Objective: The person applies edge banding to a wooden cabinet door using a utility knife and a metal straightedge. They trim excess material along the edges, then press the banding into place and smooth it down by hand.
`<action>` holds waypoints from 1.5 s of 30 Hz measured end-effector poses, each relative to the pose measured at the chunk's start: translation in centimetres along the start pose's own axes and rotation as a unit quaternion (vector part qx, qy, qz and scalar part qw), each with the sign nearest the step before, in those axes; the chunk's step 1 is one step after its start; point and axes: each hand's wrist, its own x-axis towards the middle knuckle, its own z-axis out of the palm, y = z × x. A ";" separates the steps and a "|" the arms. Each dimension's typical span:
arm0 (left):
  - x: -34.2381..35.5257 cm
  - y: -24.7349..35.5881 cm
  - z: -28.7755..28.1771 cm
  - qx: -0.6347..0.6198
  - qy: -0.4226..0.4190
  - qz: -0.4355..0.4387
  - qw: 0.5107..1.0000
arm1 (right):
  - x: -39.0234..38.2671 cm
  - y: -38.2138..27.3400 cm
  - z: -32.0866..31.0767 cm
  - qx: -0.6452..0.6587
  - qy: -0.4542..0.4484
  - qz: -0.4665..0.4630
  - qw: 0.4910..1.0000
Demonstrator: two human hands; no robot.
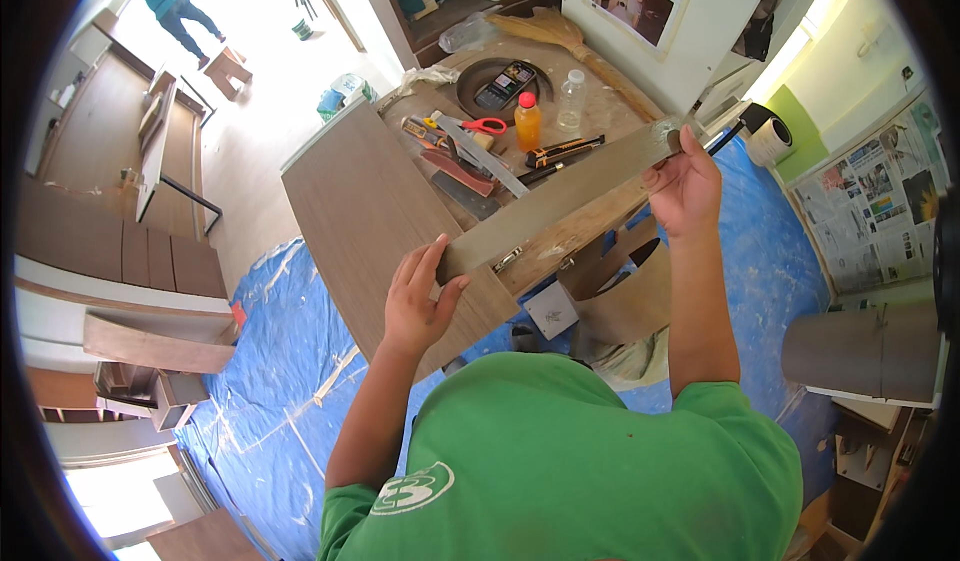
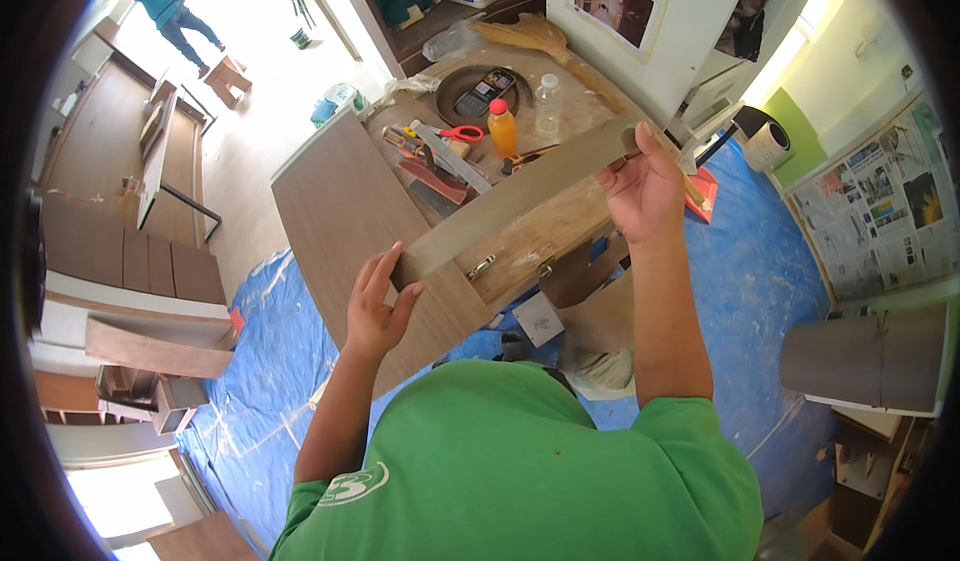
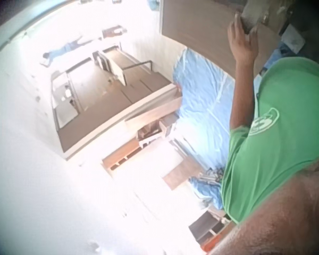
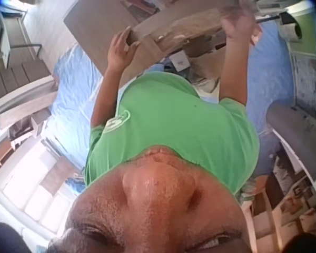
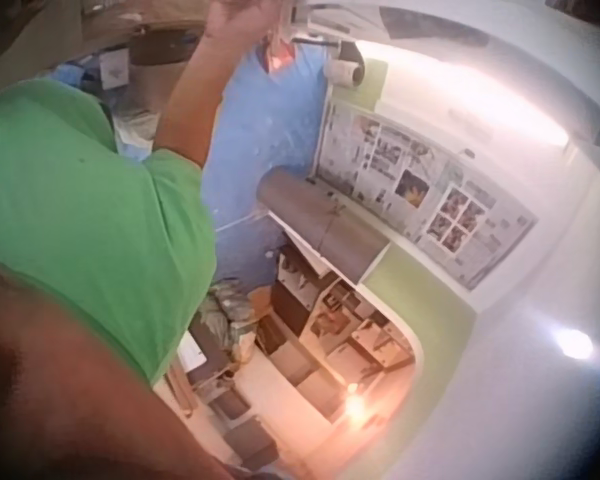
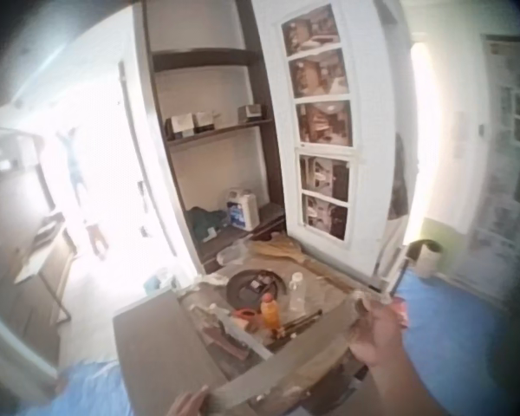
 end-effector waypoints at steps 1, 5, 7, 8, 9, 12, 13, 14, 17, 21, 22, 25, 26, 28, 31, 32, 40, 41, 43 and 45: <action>-0.4 -0.5 -0.1 0.007 0.008 0.003 1.000 | -0.3 0.0 0.8 -0.019 0.001 -0.002 1.000; -1.2 -1.1 -0.3 0.012 0.018 0.008 1.000 | -0.6 0.0 1.8 -0.063 -0.015 -0.001 0.998; -1.3 -1.0 -0.5 0.017 0.019 0.008 1.000 | -0.4 0.1 1.6 -0.066 -0.027 0.003 0.997; -1.4 -0.9 -0.6 0.021 0.022 0.011 0.999 | -0.4 0.1 1.7 -0.066 -0.033 0.002 0.997; -1.5 -0.9 -0.8 0.024 0.024 0.013 0.999 | -0.4 0.1 1.9 -0.067 -0.038 0.002 0.997; -1.9 -0.8 -1.2 0.029 0.030 0.004 0.999 | -0.3 0.4 2.5 -0.090 -0.017 0.004 0.996; -2.1 -0.8 -1.4 0.029 0.032 -0.001 0.999 | -0.3 0.6 2.7 -0.110 -0.004 0.003 0.994; -2.4 -0.9 -1.6 0.037 0.031 -0.002 0.999 | -0.4 0.8 2.9 -0.130 0.009 0.004 0.992; -3.1 -0.8 -2.6 0.044 0.026 -0.012 0.999 | -0.4 1.1 3.0 -0.159 0.019 -0.001 0.987; -3.8 -0.3 -4.4 0.047 0.029 -0.029 0.998 | -0.7 0.7 3.0 -0.199 0.023 0.023 0.979; -4.1 -0.3 -4.8 0.056 0.037 -0.029 0.997 | -0.7 0.7 3.1 -0.204 0.013 0.032 0.978; -4.8 -0.1 -5.7 0.054 0.040 -0.061 0.996 | -1.0 0.9 3.4 -0.218 -0.008 0.052 0.975; -5.1 -0.2 -6.0 0.059 0.042 -0.056 0.996 | -1.1 1.2 3.6 -0.221 -0.013 0.055 0.974; -5.7 -0.5 -6.3 0.069 0.046 -0.049 0.995 | -1.1 1.6 4.0 -0.237 -0.034 0.055 0.969; -6.2 0.1 -7.5 0.031 0.075 -0.071 0.994 | -1.2 2.4 4.5 -0.278 -0.075 0.069 0.955; -6.7 0.1 -8.1 0.011 0.072 -0.097 0.993 | -1.3 2.4 4.6 -0.298 -0.083 0.085 0.947; -9.8 -0.4 -11.0 -0.263 0.110 -0.368 0.885 | -1.9 4.8 3.6 -0.560 -0.096 0.124 0.814; -10.2 -0.4 -11.1 -0.296 0.126 -0.380 0.867 | -2.0 5.2 3.8 -0.570 -0.091 0.130 0.806; -11.4 -0.8 -11.0 -0.338 0.151 -0.381 0.847 | -2.0 6.3 4.0 -0.591 -0.106 0.120 0.791; -12.6 -0.8 -10.8 -0.364 0.169 -0.372 0.837 | -1.8 7.3 3.9 -0.611 -0.145 0.086 0.773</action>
